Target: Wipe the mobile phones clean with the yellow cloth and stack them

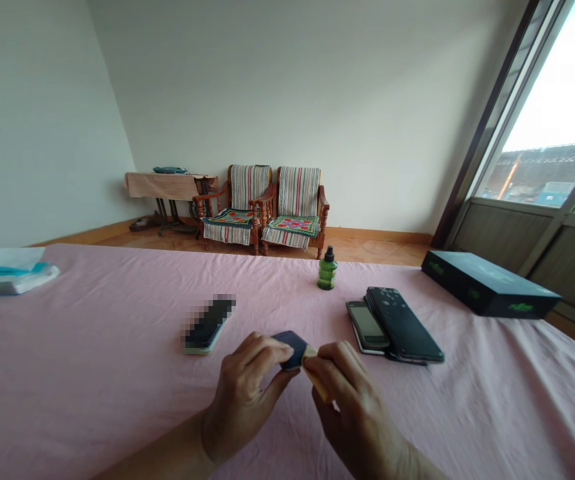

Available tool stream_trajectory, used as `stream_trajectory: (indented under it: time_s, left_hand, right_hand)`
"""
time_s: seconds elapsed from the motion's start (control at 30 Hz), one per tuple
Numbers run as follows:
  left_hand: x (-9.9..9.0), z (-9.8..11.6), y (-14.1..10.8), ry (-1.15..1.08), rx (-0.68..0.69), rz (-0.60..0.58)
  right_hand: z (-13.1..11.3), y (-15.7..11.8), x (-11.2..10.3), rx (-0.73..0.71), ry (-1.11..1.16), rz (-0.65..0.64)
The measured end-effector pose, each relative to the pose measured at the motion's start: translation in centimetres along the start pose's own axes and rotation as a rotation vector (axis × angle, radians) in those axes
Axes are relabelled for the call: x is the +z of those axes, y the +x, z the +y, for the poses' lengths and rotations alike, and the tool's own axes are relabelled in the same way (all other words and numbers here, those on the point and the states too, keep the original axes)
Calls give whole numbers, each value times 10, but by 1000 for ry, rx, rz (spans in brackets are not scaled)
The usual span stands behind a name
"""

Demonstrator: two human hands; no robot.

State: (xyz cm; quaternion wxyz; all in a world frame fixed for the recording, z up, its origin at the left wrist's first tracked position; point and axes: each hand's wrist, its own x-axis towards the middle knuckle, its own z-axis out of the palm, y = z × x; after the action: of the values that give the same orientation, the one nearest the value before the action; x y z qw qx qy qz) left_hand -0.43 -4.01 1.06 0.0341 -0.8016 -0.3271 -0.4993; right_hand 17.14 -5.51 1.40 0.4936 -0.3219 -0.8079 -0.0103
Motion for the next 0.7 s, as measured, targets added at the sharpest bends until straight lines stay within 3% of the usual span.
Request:
stream_trajectory:
  time_s: [0.2,0.37,0.5,0.7]
  left_hand:
    - [-1,3,2,-3,-3,6]
    - [-1,1,1,-46,5,-18]
    - [-1,0,0,-60,-10,-11]
    - [-1,3,-2,-80,-15,-26]
  right_hand:
    - [-3,0,2,-18,28,-17]
    - [-5,-2,0,-166,31,-98]
    - [-1,-3,-1,-124,-12,-95]
    - [-5,-1,2,-200,-8,-212]
